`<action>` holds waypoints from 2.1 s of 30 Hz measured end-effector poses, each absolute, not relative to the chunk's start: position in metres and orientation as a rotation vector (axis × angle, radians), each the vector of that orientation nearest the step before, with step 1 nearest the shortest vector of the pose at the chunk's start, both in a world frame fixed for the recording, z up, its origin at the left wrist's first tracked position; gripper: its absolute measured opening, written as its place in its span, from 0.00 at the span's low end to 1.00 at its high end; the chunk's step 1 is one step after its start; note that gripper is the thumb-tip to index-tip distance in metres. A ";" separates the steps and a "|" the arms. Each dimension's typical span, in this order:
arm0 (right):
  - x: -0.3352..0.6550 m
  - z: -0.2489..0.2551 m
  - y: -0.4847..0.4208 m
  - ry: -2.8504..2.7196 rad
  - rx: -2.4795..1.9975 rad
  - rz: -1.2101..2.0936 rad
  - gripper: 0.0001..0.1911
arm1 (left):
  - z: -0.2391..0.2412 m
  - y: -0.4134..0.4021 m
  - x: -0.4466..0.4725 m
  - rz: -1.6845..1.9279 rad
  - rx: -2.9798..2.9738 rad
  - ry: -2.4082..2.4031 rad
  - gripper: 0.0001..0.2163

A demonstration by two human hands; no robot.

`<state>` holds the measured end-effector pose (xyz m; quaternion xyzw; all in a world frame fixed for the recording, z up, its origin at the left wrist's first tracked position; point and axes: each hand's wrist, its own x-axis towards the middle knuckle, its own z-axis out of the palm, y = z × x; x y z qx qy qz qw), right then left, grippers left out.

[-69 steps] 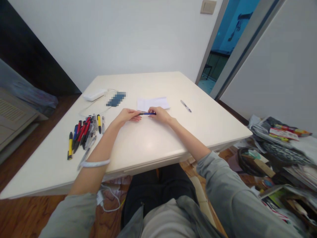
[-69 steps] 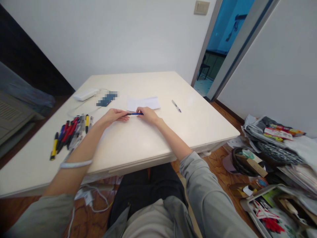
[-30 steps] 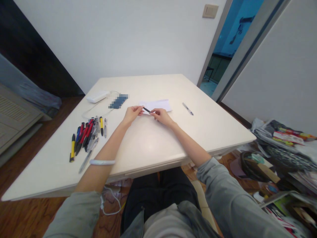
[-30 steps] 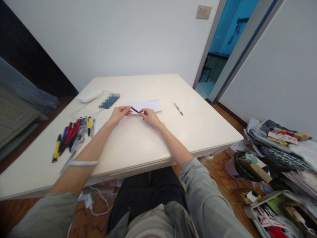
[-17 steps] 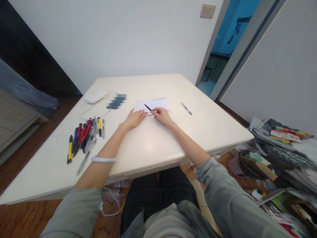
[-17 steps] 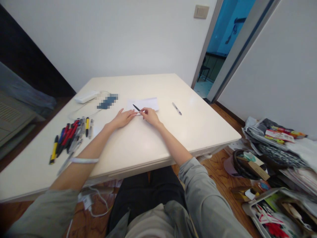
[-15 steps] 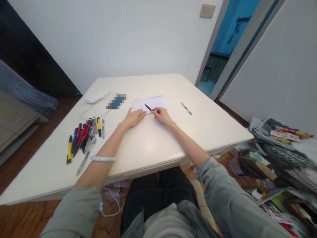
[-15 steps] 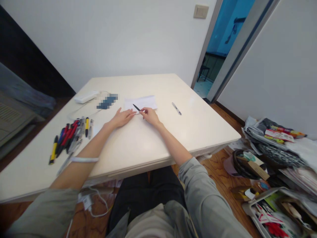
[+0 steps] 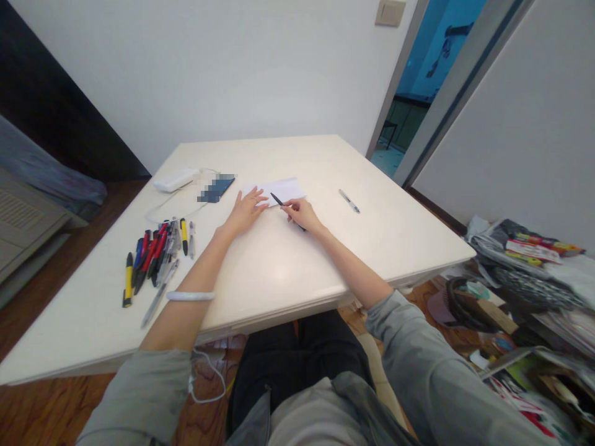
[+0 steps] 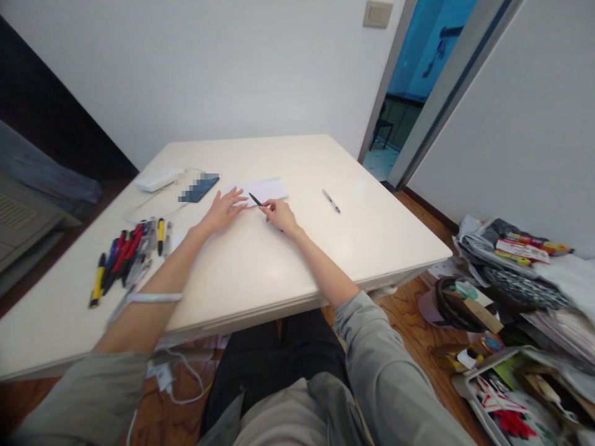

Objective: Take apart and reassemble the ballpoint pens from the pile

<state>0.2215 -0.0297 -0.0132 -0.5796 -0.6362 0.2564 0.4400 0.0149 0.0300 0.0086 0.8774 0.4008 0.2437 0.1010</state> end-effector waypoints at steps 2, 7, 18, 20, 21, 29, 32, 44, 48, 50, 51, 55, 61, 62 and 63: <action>0.219 -0.011 -0.031 -1.562 -1.407 0.683 0.08 | 0.012 0.026 0.021 0.886 2.404 1.154 0.15; 0.213 -0.002 -0.040 -1.457 -1.253 0.935 0.09 | 0.020 0.007 0.039 1.069 1.682 1.042 0.17; 0.208 0.008 -0.057 -1.409 -1.209 1.216 0.13 | 0.020 0.001 0.042 1.041 1.271 0.982 0.19; 0.208 0.009 -0.057 -1.414 -1.213 1.224 0.11 | 0.019 0.003 0.040 1.045 1.280 1.026 0.21; 0.208 0.009 -0.057 -1.416 -1.216 1.230 0.10 | 0.019 0.003 0.040 1.044 1.290 1.041 0.21; 0.207 0.007 -0.055 -1.356 -1.217 1.230 0.07 | 0.018 0.002 0.045 1.022 1.337 1.095 0.23; 0.208 0.006 -0.053 -1.355 -1.243 1.241 0.09 | 0.017 0.004 0.046 1.038 1.317 1.136 0.22; 0.213 0.011 -0.058 -1.315 -1.299 1.265 0.07 | 0.016 0.016 0.034 1.155 1.192 1.185 0.16; 0.216 0.009 -0.055 -1.278 -1.314 1.242 0.07 | 0.011 0.010 0.033 0.976 1.379 1.231 0.17; 0.218 0.009 -0.054 -1.265 -1.327 1.233 0.07 | 0.009 0.008 0.035 0.905 1.469 1.245 0.16; 0.219 0.010 -0.054 -1.259 -1.335 1.224 0.07 | 0.009 0.007 0.037 0.883 1.506 1.254 0.16; 0.228 0.013 -0.053 -1.243 -1.364 1.177 0.07 | 0.009 0.007 0.050 0.826 1.576 1.269 0.14; 0.253 0.016 -0.051 -1.184 -1.409 1.086 0.08 | 0.016 0.011 0.088 0.796 1.546 1.286 0.19; 0.257 0.015 -0.050 -1.171 -1.430 1.070 0.08 | 0.016 0.012 0.094 0.782 1.557 1.305 0.19; 0.260 0.014 -0.048 -1.159 -1.451 1.050 0.08 | 0.015 0.013 0.101 0.774 1.573 1.319 0.18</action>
